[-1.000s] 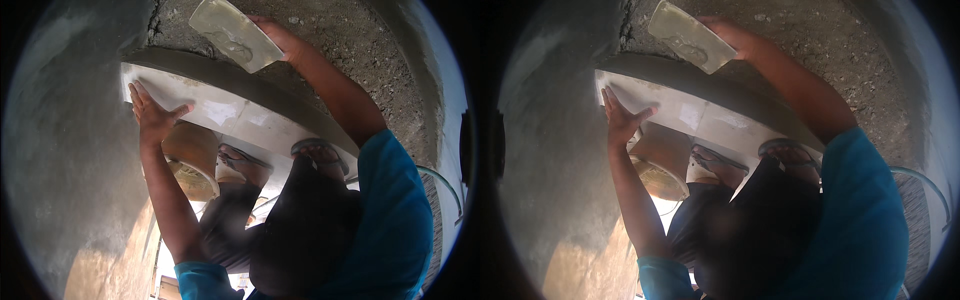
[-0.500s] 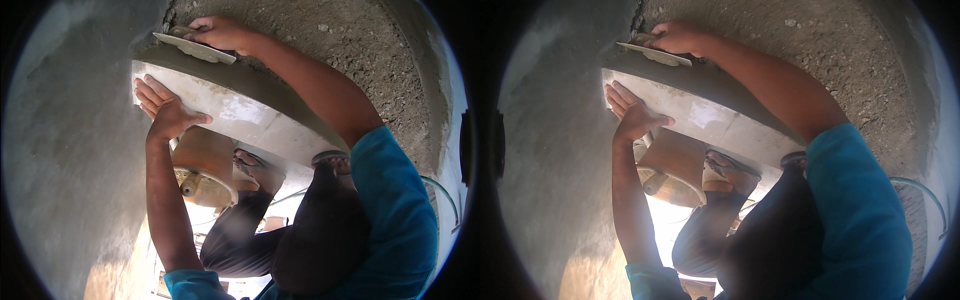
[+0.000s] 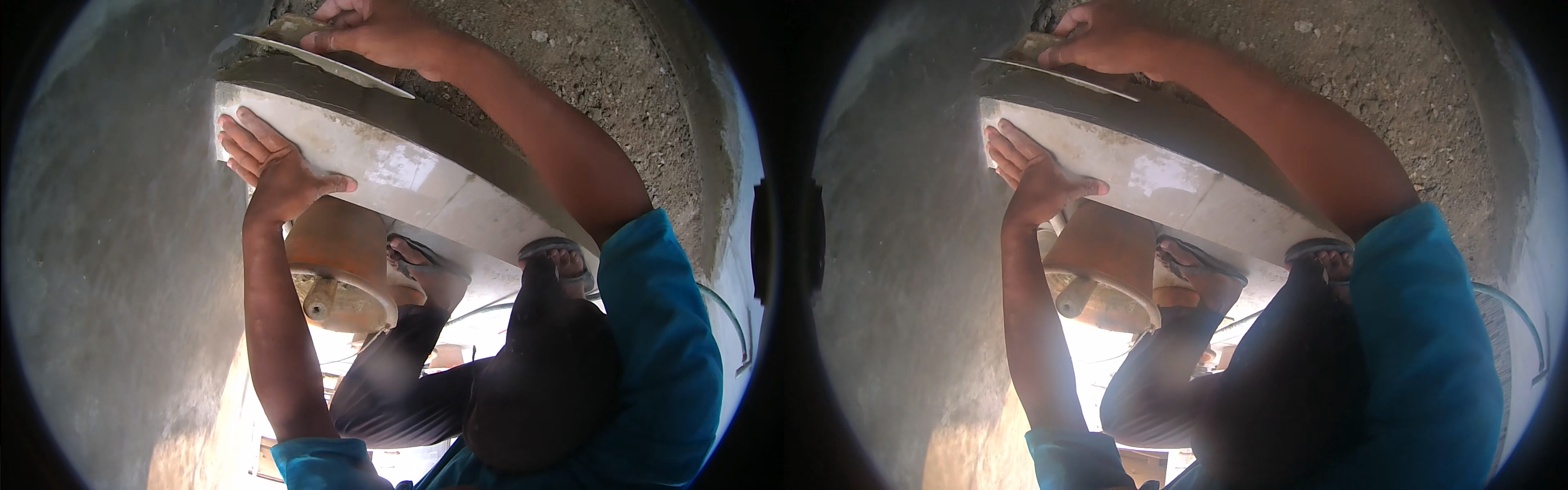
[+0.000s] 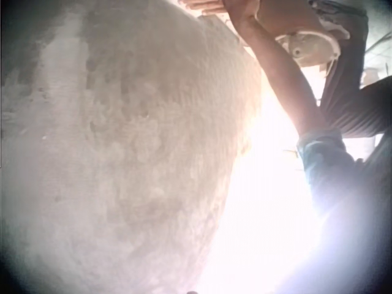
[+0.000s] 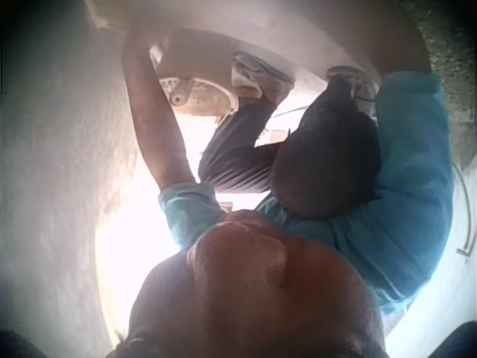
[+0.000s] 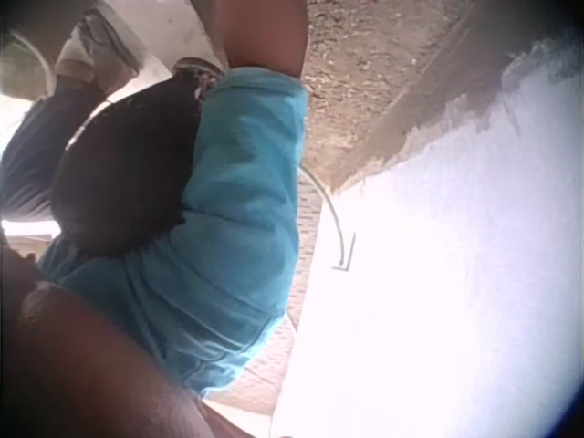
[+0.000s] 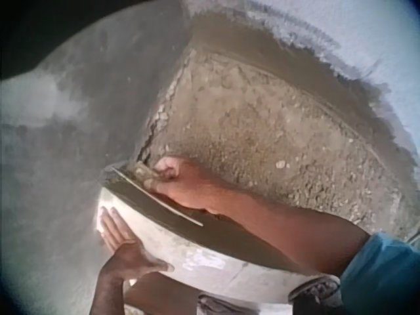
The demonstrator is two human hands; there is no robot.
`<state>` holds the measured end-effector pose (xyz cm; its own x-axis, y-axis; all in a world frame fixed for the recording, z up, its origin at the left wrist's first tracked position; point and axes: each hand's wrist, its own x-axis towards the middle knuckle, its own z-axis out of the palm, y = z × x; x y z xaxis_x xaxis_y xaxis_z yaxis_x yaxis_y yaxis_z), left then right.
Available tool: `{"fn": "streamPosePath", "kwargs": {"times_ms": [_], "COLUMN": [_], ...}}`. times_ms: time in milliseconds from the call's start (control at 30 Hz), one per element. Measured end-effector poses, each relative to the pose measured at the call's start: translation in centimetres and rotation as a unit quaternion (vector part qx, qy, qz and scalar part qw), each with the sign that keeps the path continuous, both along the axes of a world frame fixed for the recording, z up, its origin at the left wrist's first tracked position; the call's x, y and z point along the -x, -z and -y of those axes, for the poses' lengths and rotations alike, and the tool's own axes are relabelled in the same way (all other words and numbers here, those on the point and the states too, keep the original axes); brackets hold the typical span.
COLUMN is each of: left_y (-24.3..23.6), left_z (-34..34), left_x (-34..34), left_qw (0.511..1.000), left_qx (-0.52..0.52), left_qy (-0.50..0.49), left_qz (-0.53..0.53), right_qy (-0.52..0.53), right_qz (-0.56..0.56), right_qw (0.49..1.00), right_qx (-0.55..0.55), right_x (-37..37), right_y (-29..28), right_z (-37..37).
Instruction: The person scoops cement from a bucket using a trowel and applies it to a wall, smoothing the surface with a flat tool. The person sits on the floor during the task and repeatedly transfers cement to the wall.
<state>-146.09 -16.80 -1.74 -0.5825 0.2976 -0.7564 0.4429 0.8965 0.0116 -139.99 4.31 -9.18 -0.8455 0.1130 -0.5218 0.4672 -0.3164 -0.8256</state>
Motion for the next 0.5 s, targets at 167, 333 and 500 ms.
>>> {"fn": "streamPosePath", "kwargs": {"times_ms": [167,333,500], "left_y": [-0.1,0.1,0.3], "left_z": [-0.8,-0.7,-0.3], "left_x": [0.1,0.0,0.0], "left_qw": [1.000,1.000,1.000], "left_qx": [0.010,-0.002,-0.010], "left_qy": [0.011,0.004,-0.001], "left_qz": [0.007,0.022,0.002], "right_qy": [-0.028,-0.042,-0.043], "right_qz": [0.072,0.075,0.056], "right_qw": [0.995,0.994,0.997], "right_qx": [-0.065,-0.071,-0.043], "right_x": [-1.1,-0.9,-1.0], "right_y": [5.3,6.2,1.7], "right_z": [0.3,1.3,1.2]}}
